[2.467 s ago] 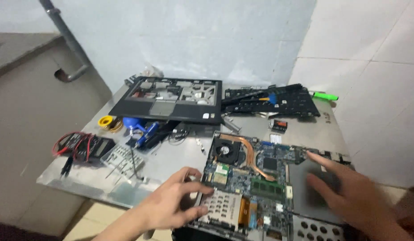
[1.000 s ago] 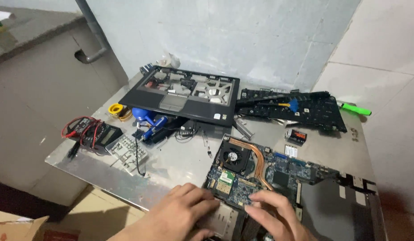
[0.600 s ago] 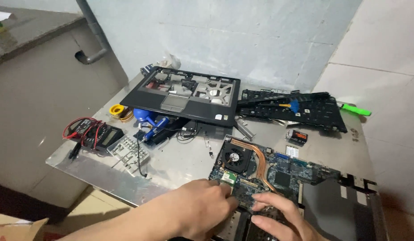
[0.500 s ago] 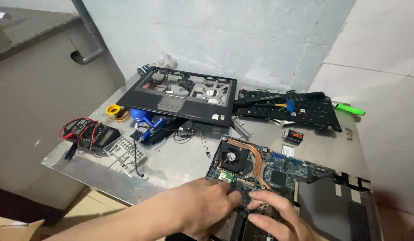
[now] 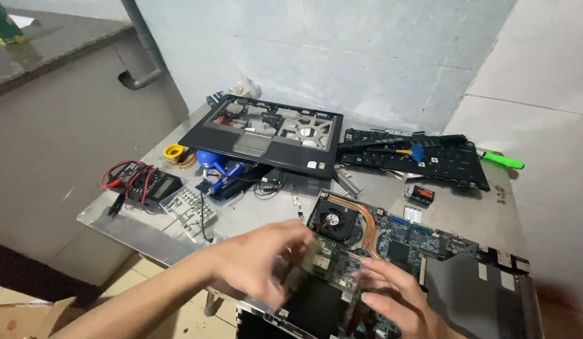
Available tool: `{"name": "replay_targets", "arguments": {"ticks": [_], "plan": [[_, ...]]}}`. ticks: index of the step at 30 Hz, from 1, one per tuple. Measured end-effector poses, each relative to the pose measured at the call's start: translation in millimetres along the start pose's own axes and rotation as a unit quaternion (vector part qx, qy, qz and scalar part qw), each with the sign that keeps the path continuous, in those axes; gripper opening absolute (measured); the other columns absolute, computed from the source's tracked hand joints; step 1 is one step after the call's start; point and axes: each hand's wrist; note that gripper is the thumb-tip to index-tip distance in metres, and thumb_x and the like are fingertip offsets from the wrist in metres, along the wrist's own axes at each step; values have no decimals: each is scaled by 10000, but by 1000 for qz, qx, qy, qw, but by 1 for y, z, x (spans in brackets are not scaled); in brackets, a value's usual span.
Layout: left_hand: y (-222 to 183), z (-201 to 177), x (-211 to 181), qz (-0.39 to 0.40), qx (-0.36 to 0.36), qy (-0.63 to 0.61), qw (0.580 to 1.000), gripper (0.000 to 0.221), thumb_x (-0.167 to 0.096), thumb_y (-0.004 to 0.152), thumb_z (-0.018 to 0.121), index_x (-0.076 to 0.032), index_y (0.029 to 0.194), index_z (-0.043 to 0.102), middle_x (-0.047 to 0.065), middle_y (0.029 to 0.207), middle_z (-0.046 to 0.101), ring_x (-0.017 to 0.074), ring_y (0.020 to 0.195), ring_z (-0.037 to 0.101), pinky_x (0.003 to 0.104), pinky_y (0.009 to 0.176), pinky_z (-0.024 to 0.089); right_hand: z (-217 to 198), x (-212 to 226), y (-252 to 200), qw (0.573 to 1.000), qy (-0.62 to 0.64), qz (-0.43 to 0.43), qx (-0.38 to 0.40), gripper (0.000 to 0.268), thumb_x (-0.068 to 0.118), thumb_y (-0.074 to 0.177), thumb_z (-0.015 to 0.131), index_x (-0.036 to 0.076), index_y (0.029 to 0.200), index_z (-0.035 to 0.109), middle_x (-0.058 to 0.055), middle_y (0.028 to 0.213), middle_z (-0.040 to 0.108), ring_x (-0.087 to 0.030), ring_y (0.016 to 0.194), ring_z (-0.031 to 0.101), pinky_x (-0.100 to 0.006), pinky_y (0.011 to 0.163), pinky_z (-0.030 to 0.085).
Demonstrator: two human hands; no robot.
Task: Installing and connecting a hard drive into a disassembled laptop chassis.
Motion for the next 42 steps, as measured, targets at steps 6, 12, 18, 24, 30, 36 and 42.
{"name": "replay_targets", "arguments": {"ticks": [6,12,18,24,30,36,42], "plan": [[-1,21,17,65,-122,-111,984,513,-205,659,824,-174,1101,566,17,1094,525,161,1031,565,243,946,448,-5,73,37,966,-238,-77,66,501,283,996,873,190,1455,697,-185,1647,521,-402,1458,650,-609,1235,544],[-9,7,-1,47,-87,-6,995,713,-274,641,819,-71,1299,634,78,1132,593,242,1051,627,354,808,540,-2,70,39,979,-166,5,122,578,487,1053,756,212,1544,622,-121,1720,432,-401,1602,453,-670,1290,431],[-10,0,-7,27,-63,-42,997,819,-227,651,829,-64,1423,610,111,1288,668,287,1175,685,378,949,541,9,56,38,986,-165,24,28,632,424,999,841,235,1512,525,-137,1675,429,-323,1339,729,-570,1092,720],[-3,13,-3,134,-15,7,991,809,-285,718,740,-81,1489,605,159,1266,720,317,1156,721,486,983,626,-4,49,47,972,-60,207,95,1353,888,680,844,288,1737,249,6,1821,405,-304,1550,621,-670,1283,381],[9,31,-7,132,-21,150,980,791,-534,848,694,-90,1494,583,183,1223,685,410,1023,664,544,896,482,11,35,32,969,-109,219,-23,613,725,918,696,290,1341,785,20,811,689,-135,775,718,-413,899,586],[14,21,-7,182,-3,43,982,811,-628,881,571,-73,1469,623,160,1284,703,362,1200,678,482,1093,488,7,28,30,990,6,107,-92,835,888,1001,504,101,1118,758,-47,863,707,-190,832,751,-468,986,603],[-8,4,17,207,-99,-197,953,368,-148,703,735,-152,1034,575,156,1435,621,319,1355,663,474,1149,606,0,8,20,968,-45,246,-27,840,942,790,593,296,1309,733,20,1250,830,-162,1233,862,-517,1072,579]]}}
Point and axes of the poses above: each hand's wrist, its own y-axis towards the middle knuckle, its own z-axis out of the palm, x = y × z
